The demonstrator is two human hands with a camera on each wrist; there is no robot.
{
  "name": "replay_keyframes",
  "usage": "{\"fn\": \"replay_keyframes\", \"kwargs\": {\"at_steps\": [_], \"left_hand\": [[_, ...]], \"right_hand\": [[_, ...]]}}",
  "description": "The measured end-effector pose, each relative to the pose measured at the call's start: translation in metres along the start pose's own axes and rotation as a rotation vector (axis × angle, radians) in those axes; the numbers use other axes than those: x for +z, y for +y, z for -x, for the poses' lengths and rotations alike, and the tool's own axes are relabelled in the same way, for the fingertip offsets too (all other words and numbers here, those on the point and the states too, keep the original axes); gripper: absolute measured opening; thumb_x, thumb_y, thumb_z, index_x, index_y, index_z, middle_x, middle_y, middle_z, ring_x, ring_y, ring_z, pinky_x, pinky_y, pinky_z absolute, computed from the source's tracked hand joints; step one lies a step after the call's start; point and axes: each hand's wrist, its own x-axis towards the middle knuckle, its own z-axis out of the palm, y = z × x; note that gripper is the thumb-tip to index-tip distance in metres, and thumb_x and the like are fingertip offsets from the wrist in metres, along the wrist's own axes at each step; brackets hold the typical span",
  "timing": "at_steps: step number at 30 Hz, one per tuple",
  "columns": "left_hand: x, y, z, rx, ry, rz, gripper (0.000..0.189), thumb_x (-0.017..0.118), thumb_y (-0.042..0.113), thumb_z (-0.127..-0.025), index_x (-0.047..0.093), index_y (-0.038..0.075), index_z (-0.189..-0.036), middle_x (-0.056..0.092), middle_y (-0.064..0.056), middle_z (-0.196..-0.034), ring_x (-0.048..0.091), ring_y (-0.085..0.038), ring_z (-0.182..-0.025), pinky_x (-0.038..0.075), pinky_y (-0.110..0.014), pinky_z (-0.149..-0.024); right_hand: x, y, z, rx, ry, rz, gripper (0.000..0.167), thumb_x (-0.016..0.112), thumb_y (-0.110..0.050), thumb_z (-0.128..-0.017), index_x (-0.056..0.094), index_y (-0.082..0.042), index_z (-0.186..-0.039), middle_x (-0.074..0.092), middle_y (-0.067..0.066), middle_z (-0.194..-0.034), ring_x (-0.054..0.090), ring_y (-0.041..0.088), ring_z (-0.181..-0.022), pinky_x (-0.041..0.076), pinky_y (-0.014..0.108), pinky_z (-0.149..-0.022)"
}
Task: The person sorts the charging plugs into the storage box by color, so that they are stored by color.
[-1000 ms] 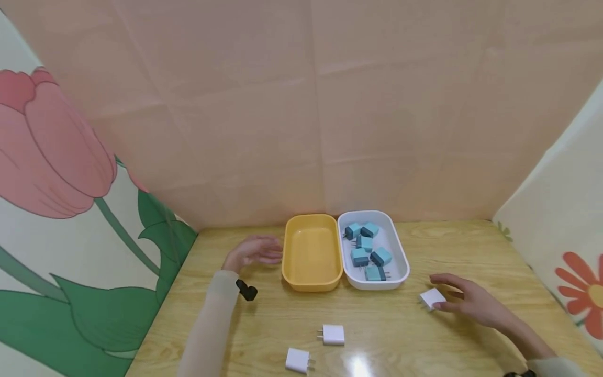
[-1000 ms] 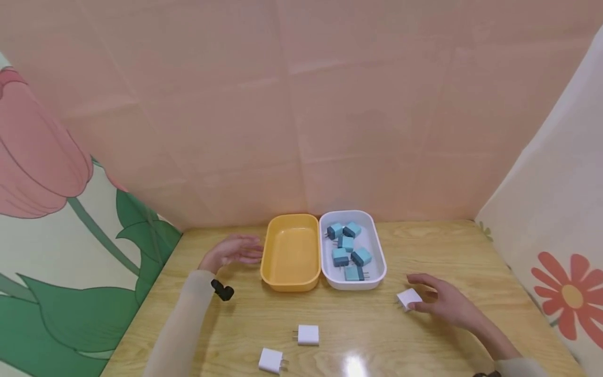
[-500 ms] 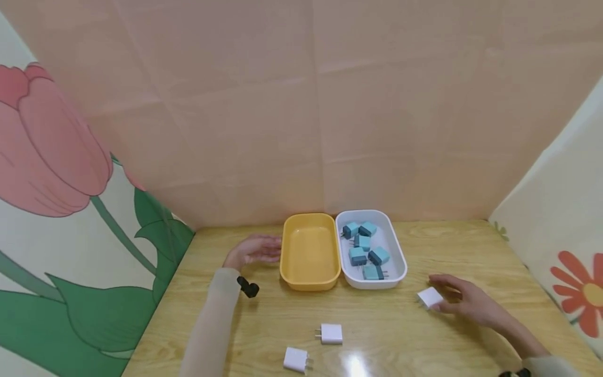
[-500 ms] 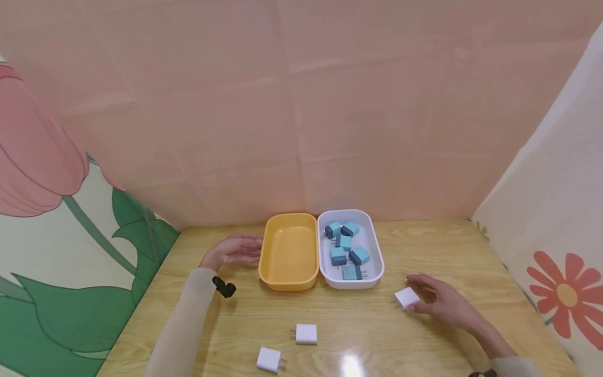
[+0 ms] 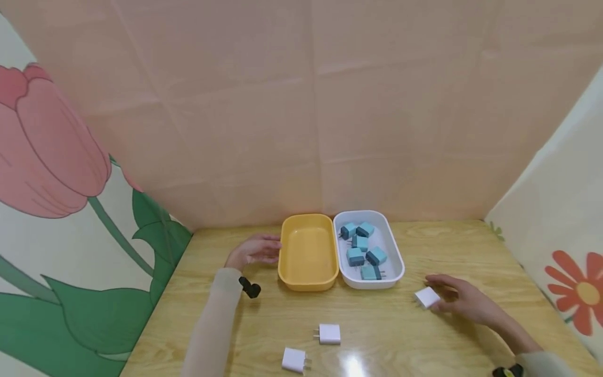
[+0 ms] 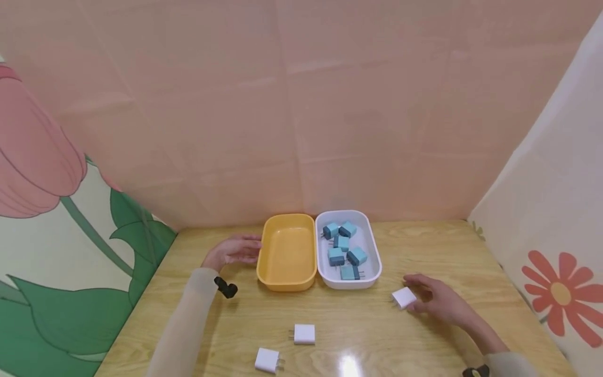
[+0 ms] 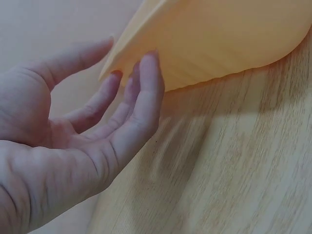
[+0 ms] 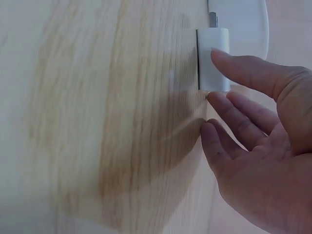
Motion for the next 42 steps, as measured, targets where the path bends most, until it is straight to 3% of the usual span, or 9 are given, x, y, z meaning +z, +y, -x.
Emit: {"fn": "replay_keyframes", "kwargs": {"at_steps": [6,12,15,19,26,29,34,42], "left_hand": [[-0.0005,-0.0019,-0.002,0.006,0.02,0.013,0.047,0.066,0.007,-0.102,0.054,-0.003,-0.147,0.077,-0.004,-0.105,0.074,-0.017,-0.097,0.063,-0.038,-0.092],[0.0022,-0.0005,-0.0003,-0.006,0.018,0.029,0.048,0.066,0.005,-0.101,0.053,-0.001,-0.148,0.077,-0.002,-0.103,0.073,-0.015,-0.094,0.062,-0.033,-0.089],[0.0031,-0.0001,-0.0001,-0.006,0.018,0.029,0.049,0.066,0.004,-0.101,0.052,-0.001,-0.149,0.076,-0.001,-0.102,0.072,-0.014,-0.092,0.062,-0.03,-0.086],[0.0021,-0.001,0.0008,-0.014,0.035,0.033,0.05,0.067,0.003,-0.101,0.052,0.0,-0.148,0.075,-0.001,-0.1,0.071,-0.013,-0.09,0.062,-0.027,-0.083],[0.0028,-0.0056,-0.0037,-0.011,0.037,0.084,0.047,0.066,0.002,-0.101,0.054,0.002,-0.146,0.074,-0.002,-0.097,0.07,-0.014,-0.088,0.061,-0.026,-0.078],[0.0042,-0.006,-0.0054,-0.013,0.031,0.098,0.047,0.066,0.001,-0.101,0.053,0.002,-0.146,0.073,-0.001,-0.096,0.069,-0.013,-0.087,0.06,-0.025,-0.077],[0.0044,-0.0068,-0.0042,-0.026,0.026,0.104,0.049,0.067,0.002,-0.1,0.053,0.003,-0.147,0.073,-0.002,-0.096,0.069,-0.014,-0.085,0.06,-0.025,-0.076],[0.0042,-0.0045,-0.0029,-0.024,0.035,0.085,0.048,0.068,0.003,-0.1,0.056,0.006,-0.146,0.075,-0.002,-0.098,0.069,-0.014,-0.084,0.06,-0.026,-0.076]], "right_hand": [[0.0003,0.0033,-0.0042,-0.014,-0.004,0.07,0.053,0.085,0.0,-0.082,0.063,0.014,-0.128,0.064,-0.031,-0.129,0.05,-0.021,-0.122,0.045,0.003,-0.093],[-0.0006,0.004,-0.0041,0.034,0.003,0.178,0.044,0.087,-0.006,-0.081,0.072,0.001,-0.121,0.073,-0.01,-0.122,0.053,-0.018,-0.115,0.048,0.008,-0.088],[0.0002,0.0038,-0.0031,0.044,0.011,0.2,0.044,0.088,-0.006,-0.08,0.073,-0.001,-0.122,0.075,0.0,-0.122,0.054,-0.017,-0.113,0.05,0.01,-0.086],[0.0027,0.0042,-0.0027,0.053,0.019,0.202,0.045,0.088,-0.007,-0.08,0.073,-0.001,-0.122,0.075,0.002,-0.121,0.054,-0.017,-0.112,0.051,0.011,-0.086],[0.0053,0.0034,-0.0028,0.097,0.053,0.265,0.043,0.09,-0.013,-0.08,0.075,-0.003,-0.118,0.073,0.026,-0.123,0.051,-0.021,-0.11,0.056,0.014,-0.083],[0.0054,0.0032,-0.0029,0.133,0.08,0.293,0.042,0.092,-0.016,-0.078,0.077,-0.007,-0.116,0.073,0.026,-0.123,0.051,-0.021,-0.108,0.059,0.018,-0.081],[0.0084,0.0015,-0.0013,0.16,0.076,0.262,0.043,0.092,-0.014,-0.078,0.076,-0.002,-0.116,0.072,0.029,-0.122,0.057,-0.017,-0.103,0.063,0.025,-0.079],[0.0065,-0.0038,-0.005,0.225,0.063,0.277,0.042,0.091,-0.017,-0.08,0.076,-0.008,-0.118,0.073,0.024,-0.126,0.058,-0.013,-0.106,0.062,0.025,-0.081]]}}
